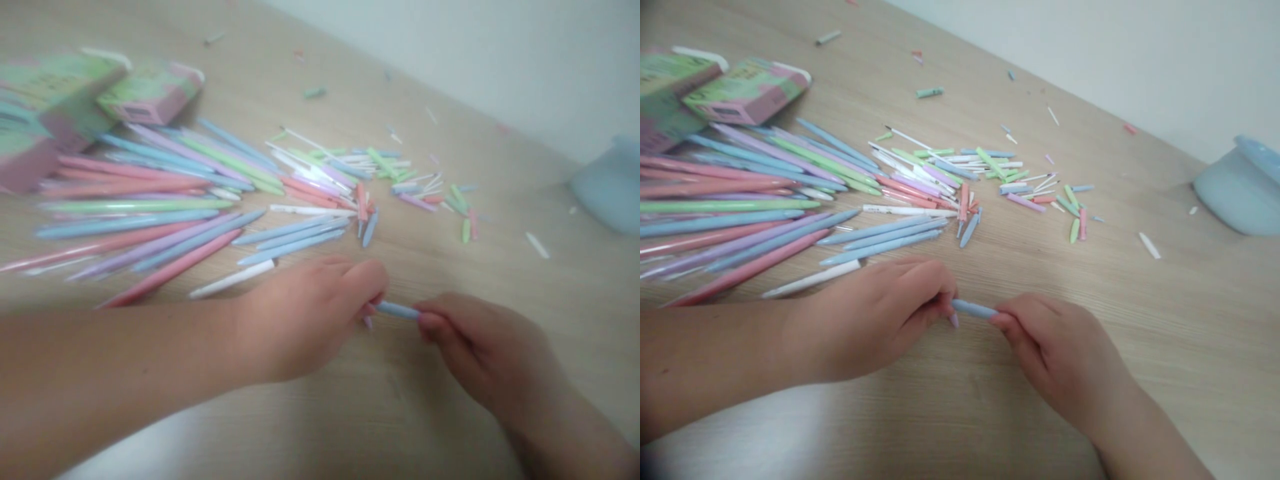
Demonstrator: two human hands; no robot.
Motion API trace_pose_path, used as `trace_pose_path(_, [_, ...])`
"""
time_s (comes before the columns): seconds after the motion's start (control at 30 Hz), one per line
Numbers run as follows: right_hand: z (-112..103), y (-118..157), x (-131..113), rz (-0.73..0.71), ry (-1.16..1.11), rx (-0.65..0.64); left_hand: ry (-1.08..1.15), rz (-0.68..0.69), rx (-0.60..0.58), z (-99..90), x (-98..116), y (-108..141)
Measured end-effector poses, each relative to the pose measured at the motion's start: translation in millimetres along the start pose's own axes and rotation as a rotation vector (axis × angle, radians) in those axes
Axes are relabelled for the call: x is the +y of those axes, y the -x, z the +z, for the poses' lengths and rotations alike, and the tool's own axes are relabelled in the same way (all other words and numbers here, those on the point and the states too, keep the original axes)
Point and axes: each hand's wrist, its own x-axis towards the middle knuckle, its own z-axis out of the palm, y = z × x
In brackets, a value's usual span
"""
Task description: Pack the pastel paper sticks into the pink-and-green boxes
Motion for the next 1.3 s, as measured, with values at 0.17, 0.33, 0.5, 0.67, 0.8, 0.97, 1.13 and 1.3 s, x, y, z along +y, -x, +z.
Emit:
trace_pose_path(0.17, [3.8, 0.4, 0.4, -0.044, -0.039, 0.079, 0.018, -0.040, 0.009, 0.7, -0.3, 0.3])
trace_pose_path(0.33, [4.0, -1.1, 1.6, 0.006, -0.089, -0.095, 0.005, -0.010, -0.013, -0.4, 0.4, 1.1])
trace_pose_path(0.5, [4.1, -0.1, 4.9, -0.132, -0.058, 0.130, 0.016, -0.058, -0.016, -0.7, 0.9, 1.4])
trace_pose_path(0.67, [2.2, 0.5, 3.0, 0.034, -0.146, -0.064, -0.003, 0.005, -0.019, 1.5, -0.4, 1.0])
trace_pose_path(0.8, [4.8, 3.0, 4.9, -0.045, -0.189, -0.002, 0.020, -0.083, -0.014, 1.4, -1.1, 1.2])
trace_pose_path(0.97, [9.0, 2.0, 1.8, -0.125, -0.075, -0.032, -0.014, -0.038, -0.043, 0.8, -0.7, 1.0])
trace_pose_path(1.13, [13.6, 1.4, -6.2, -0.011, -0.100, -0.035, -0.110, 0.060, 0.002, 4.1, -1.8, 2.0])
trace_pose_path(1.3, [19.9, 0.5, -11.8, 0.230, -0.414, -0.060, -0.182, 0.104, 0.023, 8.0, -3.1, 1.6])
